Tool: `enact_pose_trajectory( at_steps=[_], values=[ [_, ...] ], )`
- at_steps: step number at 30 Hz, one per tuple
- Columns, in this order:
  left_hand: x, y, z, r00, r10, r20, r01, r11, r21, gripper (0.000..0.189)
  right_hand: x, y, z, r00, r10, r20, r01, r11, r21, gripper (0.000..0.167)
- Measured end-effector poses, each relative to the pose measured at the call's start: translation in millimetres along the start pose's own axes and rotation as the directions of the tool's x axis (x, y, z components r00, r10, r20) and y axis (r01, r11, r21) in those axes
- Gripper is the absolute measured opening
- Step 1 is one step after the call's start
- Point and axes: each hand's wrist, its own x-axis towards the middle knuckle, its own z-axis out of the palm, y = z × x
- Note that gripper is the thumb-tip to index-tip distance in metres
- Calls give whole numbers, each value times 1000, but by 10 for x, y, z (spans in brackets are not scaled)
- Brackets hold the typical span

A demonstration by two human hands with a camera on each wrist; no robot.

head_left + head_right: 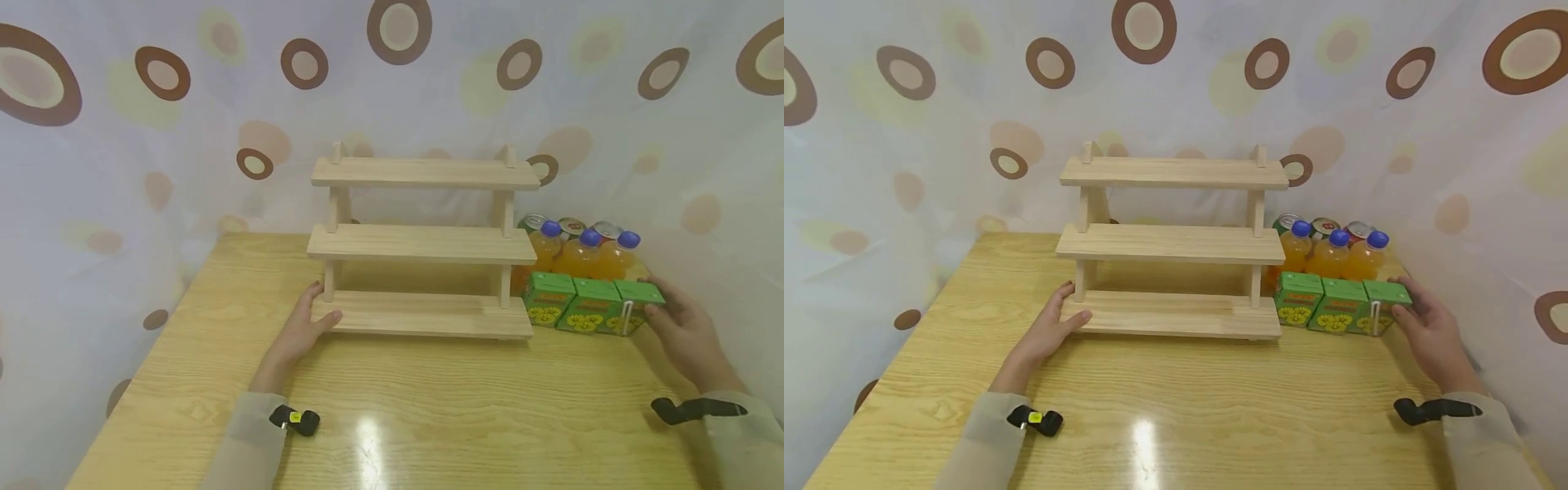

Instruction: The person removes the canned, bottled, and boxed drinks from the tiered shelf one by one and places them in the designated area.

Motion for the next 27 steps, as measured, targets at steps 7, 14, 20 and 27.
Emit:
enact_pose_trajectory(
  at_steps=[7,14,20,27],
  values=[
    [50,-39,8,1000,5,-3,-5,1000,-5,70,-72,-118,-43,989,61,-136,-99,951,-292,57],
    [150,-259,28,999,14,-34,-13,999,44,71,-204,-358,-31,974,67,-217,-154,898,-413,55],
    [104,-244,4,999,8,-49,-4,997,81,73,-298,-557,122,957,143,-251,-154,988,-27,57],
    [-5,-274,-57,998,47,-33,-45,997,55,72,-298,-685,534,978,95,-188,-67,986,151,50]
  ],
)
